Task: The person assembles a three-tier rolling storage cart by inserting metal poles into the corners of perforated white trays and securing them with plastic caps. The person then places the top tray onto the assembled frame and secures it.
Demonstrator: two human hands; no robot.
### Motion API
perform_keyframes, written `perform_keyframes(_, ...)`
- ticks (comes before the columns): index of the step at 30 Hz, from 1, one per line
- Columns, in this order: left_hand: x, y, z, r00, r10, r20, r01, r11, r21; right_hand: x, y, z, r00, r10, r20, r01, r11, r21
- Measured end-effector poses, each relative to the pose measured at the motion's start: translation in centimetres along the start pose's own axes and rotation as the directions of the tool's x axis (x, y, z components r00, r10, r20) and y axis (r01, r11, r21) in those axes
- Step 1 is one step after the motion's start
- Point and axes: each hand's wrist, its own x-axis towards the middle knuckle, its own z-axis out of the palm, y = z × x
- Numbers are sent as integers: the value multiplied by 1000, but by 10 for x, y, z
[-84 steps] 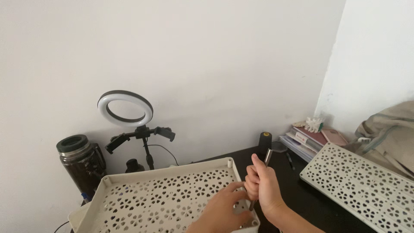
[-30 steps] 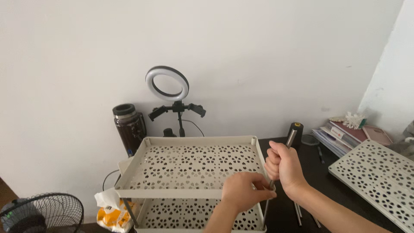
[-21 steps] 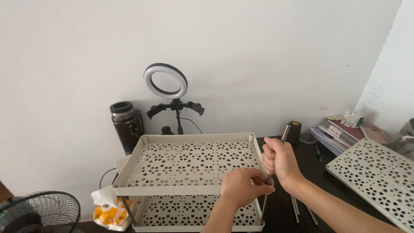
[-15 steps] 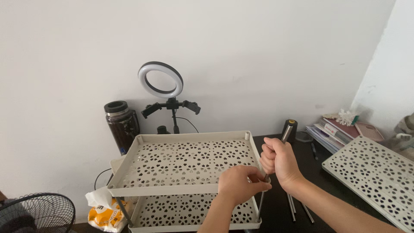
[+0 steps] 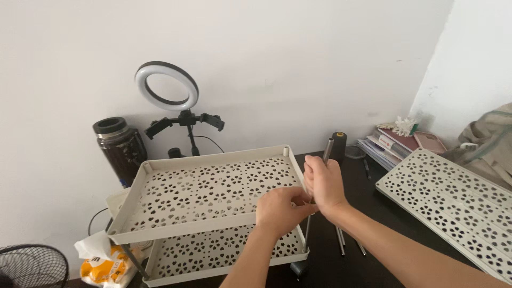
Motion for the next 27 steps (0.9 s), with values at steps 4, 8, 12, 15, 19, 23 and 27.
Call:
perform_keyframes(4,8,4,2,999,-29,33,29,999,22,-8,-5,7,969,-130,-209,79,968,-238)
perform_keyframes(8,7,-1,10,999,-29,-22,29,1000,8,-21,2,15,905,-265,-332,116,906,-406)
perform_keyframes(12,14,-4,12,989,71,-127,-68,997,26,-8,9,25,876,-231,-423,55,920,-389)
perform_keyframes(15,21,-2,14,998,-43,-36,48,991,127,8,16,25,842,-330,-427,146,901,-409)
perform_keyframes(19,15,-4,9,1000,-18,-22,19,999,27,20,23,13,943,-134,-305,118,991,-68)
perform_keyframes(23,12,5,1,1000,-20,10,20,1000,-24,25,13,-14,998,52,27,-54,997,58)
perform_keyframes(27,10,11,0,995,-57,79,53,998,45,20,2,-18,988,73,133,-86,992,91)
